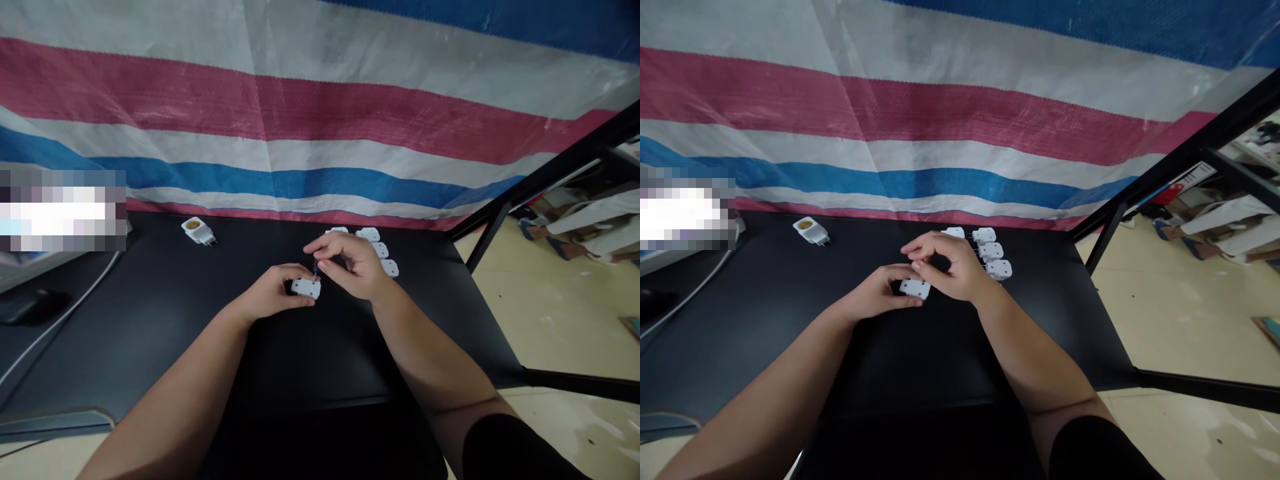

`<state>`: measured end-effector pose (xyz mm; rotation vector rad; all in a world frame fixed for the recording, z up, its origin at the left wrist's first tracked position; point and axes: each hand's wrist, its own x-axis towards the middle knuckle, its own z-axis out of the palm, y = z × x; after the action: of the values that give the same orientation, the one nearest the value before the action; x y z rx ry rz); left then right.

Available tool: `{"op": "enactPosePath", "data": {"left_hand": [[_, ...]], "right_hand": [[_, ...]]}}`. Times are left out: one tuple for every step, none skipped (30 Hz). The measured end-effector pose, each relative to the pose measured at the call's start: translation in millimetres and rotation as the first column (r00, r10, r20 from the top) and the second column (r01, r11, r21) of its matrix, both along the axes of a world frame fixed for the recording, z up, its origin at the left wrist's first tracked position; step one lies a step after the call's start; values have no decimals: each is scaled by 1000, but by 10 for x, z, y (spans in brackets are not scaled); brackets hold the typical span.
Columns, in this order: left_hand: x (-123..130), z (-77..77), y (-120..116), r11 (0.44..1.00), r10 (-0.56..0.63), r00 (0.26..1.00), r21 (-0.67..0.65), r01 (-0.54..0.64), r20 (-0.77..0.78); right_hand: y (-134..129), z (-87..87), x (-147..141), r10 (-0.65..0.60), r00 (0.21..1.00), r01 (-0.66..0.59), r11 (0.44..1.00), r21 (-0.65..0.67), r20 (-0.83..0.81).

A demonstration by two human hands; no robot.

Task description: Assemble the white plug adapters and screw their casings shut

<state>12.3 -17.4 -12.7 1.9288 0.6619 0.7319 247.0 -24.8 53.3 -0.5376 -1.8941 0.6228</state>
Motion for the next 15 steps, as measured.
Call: {"op": "enactPosePath", "data": {"left_hand": [[0,-6,2,1000,-2,1000,0,2,2],[1,-12,4,1000,-1,1000,0,1,7],[1,-16,6,1000,-2,1000,-1,2,11],[1,-18,9,1000,-3,1000,-2,3,14],[0,-18,11,1000,-2,1000,-1,3,14],[-1,-15,12,1000,-2,1000,0,2,13],[-2,-11,12,1000,0,1000,-2,0,10],[-4,-6,12,1000,3,1000,-5,-3,5],[-5,-1,11,1000,8,1000,-9,-8,-1],[-6,4,10,1000,10,1000,-13,-10,-8],[-7,7,9,1000,9,1000,-17,-9,-14],[-8,9,8,1000,7,1000,-20,-7,-17],[-8,9,8,1000,7,1000,-19,-7,-17],[-7,8,8,1000,6,1000,-18,-7,-13],[-6,5,9,1000,7,1000,-17,-7,-11]], "right_hand": [[-2,7,22,42,999,-42,998,-55,0],[-2,11,37,57,998,-56,994,-94,3],[0,13,44,38,999,-36,993,-109,9],[2,14,41,-11,1000,13,995,-96,20],[5,15,30,-79,996,81,995,-59,28],[8,17,12,-152,988,152,988,-8,30],[10,19,-7,-216,976,214,976,49,22],[10,23,-25,-256,967,254,962,102,11],[8,26,-39,-270,963,267,954,140,6],[5,29,-47,-258,966,254,954,158,5],[0,30,-48,-225,974,221,963,155,9],[-5,28,-45,-174,985,170,977,130,18],[-9,23,-39,-117,993,115,990,87,24],[-11,16,-34,-67,997,66,997,35,23],[-11,7,-32,-36,999,36,999,-11,15]]}}
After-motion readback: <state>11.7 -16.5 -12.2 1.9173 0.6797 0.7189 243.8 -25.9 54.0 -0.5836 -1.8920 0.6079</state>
